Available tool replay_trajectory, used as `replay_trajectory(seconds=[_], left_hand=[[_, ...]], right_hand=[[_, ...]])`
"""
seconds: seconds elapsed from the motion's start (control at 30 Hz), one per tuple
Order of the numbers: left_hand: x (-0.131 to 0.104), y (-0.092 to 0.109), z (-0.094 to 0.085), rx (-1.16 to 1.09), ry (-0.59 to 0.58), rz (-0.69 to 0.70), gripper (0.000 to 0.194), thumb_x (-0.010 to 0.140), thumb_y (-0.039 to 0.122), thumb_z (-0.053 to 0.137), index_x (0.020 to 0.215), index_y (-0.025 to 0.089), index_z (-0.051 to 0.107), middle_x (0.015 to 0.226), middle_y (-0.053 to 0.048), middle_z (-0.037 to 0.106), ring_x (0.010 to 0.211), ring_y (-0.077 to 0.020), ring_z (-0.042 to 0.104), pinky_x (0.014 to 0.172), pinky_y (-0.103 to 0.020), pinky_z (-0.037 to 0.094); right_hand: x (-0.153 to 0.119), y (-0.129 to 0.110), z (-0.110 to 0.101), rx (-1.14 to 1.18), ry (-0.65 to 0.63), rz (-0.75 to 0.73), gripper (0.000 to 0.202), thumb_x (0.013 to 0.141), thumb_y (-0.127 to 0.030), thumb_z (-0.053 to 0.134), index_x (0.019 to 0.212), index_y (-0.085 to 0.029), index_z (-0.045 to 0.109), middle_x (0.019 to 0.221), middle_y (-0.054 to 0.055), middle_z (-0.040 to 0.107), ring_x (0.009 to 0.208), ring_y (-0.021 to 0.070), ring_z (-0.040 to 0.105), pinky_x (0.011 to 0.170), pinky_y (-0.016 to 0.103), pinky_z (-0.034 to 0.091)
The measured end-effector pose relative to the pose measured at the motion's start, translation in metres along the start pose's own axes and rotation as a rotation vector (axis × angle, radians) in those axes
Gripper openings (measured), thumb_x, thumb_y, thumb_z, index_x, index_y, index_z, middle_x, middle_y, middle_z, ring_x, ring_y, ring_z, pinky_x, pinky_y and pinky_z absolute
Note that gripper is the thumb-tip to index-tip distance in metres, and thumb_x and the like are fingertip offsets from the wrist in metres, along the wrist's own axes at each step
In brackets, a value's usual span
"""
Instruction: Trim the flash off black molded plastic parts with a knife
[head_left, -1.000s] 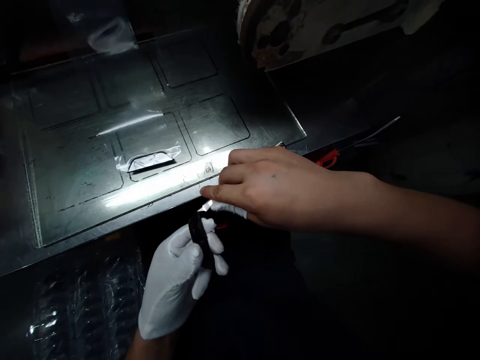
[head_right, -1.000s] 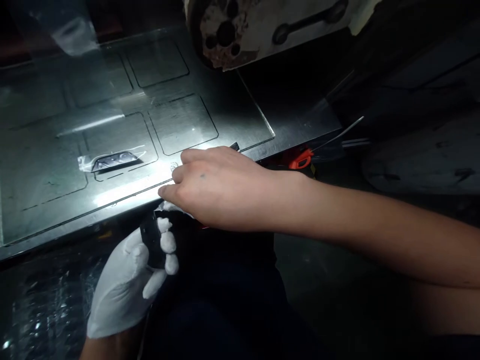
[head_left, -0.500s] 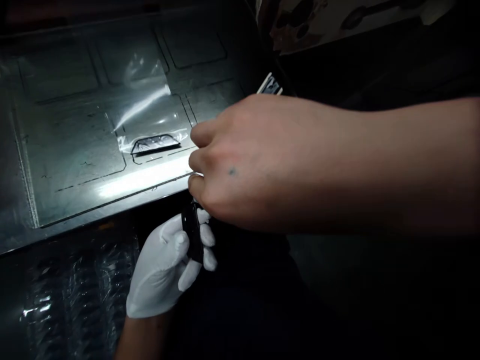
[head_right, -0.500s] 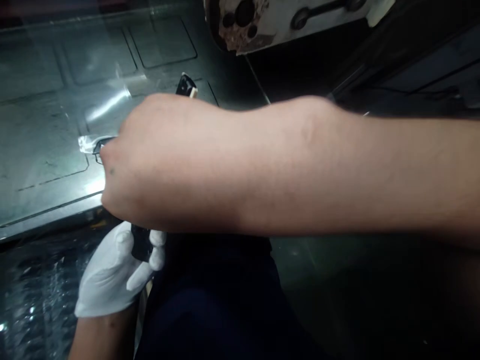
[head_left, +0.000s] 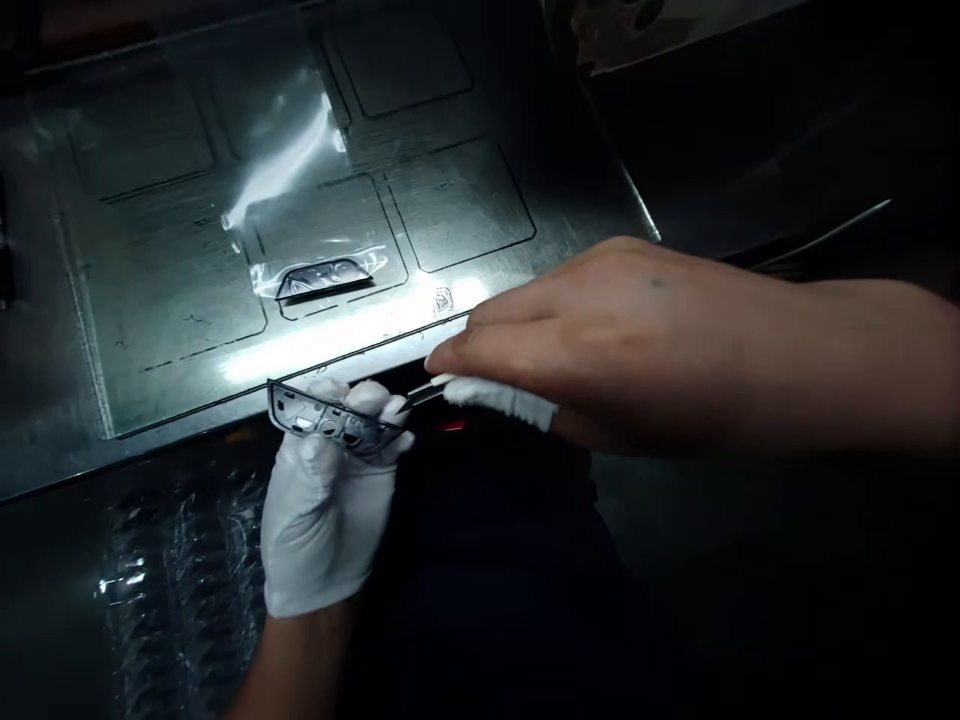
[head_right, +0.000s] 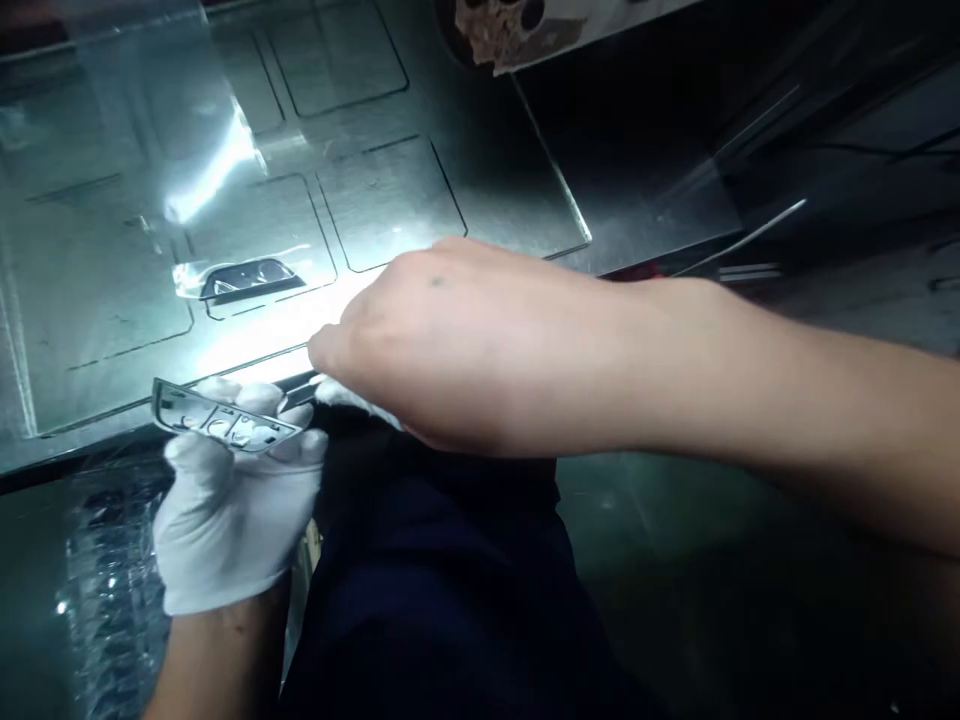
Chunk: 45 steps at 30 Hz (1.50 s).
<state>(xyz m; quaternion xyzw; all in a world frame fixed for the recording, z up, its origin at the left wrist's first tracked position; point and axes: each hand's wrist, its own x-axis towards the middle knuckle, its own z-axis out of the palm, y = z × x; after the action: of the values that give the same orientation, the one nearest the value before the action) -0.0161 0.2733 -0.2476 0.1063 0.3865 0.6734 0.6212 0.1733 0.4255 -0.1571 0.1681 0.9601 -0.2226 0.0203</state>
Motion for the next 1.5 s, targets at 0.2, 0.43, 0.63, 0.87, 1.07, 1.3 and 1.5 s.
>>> replay_trajectory(seconds=[0.2,0.43,0.63,0.87,1.07,1.3,1.5], left_hand=[[0.000,-0.003,0.011,0.017,0.030,0.022,0.025,0.087,0.032,0.083,0.110,0.028,0.073,0.103,0.003,0.073,0.100,-0.0137,0.071,0.087,-0.023,0.063],[-0.002,-0.005,0.013,0.113,0.097,0.065,0.028,0.084,0.032,0.086,0.109,0.027,0.075,0.104,0.002,0.075,0.098,-0.0152,0.073,0.087,-0.025,0.064],[-0.002,-0.003,0.014,0.159,0.077,0.104,0.023,0.089,0.028,0.081,0.110,0.024,0.074,0.105,0.001,0.075,0.098,-0.0155,0.073,0.092,-0.027,0.064],[-0.001,-0.002,0.015,0.238,0.087,0.088,0.019,0.091,0.029,0.079,0.110,0.024,0.075,0.105,-0.001,0.077,0.095,-0.0171,0.075,0.085,-0.026,0.064],[-0.004,-0.003,0.018,0.297,0.128,0.198,0.024,0.087,0.031,0.083,0.110,0.025,0.076,0.105,0.001,0.077,0.098,-0.0176,0.073,0.095,-0.032,0.062],[-0.007,-0.006,0.024,0.408,0.143,0.343,0.023,0.086,0.026,0.084,0.107,0.025,0.076,0.103,0.002,0.077,0.103,-0.0193,0.071,0.105,-0.037,0.058],[-0.006,-0.006,0.023,0.335,0.156,0.320,0.022,0.085,0.026,0.085,0.105,0.026,0.076,0.102,0.002,0.076,0.103,-0.0180,0.071,0.105,-0.034,0.057]], right_hand=[[0.004,-0.006,0.006,-0.131,-0.107,0.015,0.034,0.090,-0.007,0.054,0.114,-0.021,0.075,0.093,0.004,0.075,0.076,0.0206,0.067,0.059,0.034,0.041],[0.006,-0.005,0.007,-0.140,-0.114,0.018,0.037,0.095,-0.008,0.048,0.117,-0.020,0.075,0.084,0.003,0.072,0.072,0.0175,0.064,0.066,0.035,0.043],[0.001,-0.006,0.011,-0.097,-0.087,0.038,0.028,0.096,-0.010,0.050,0.105,-0.019,0.075,0.078,0.004,0.069,0.081,0.0215,0.066,0.071,0.037,0.047],[-0.003,-0.009,0.009,-0.148,-0.125,0.038,0.022,0.092,-0.010,0.054,0.097,-0.019,0.074,0.071,0.003,0.065,0.064,0.0172,0.058,0.064,0.035,0.042],[-0.003,-0.012,0.011,-0.192,-0.054,0.023,0.023,0.096,-0.014,0.050,0.099,-0.020,0.073,0.070,0.003,0.064,0.055,0.0144,0.049,0.054,0.033,0.033],[-0.006,-0.021,0.016,-0.177,-0.016,0.036,0.028,0.098,-0.013,0.046,0.101,-0.019,0.074,0.076,0.005,0.068,0.059,0.0157,0.050,0.058,0.033,0.032],[-0.010,-0.022,0.017,-0.137,0.047,0.023,0.032,0.097,-0.010,0.045,0.106,-0.018,0.075,0.081,0.005,0.072,0.065,0.0176,0.059,0.061,0.032,0.039]])
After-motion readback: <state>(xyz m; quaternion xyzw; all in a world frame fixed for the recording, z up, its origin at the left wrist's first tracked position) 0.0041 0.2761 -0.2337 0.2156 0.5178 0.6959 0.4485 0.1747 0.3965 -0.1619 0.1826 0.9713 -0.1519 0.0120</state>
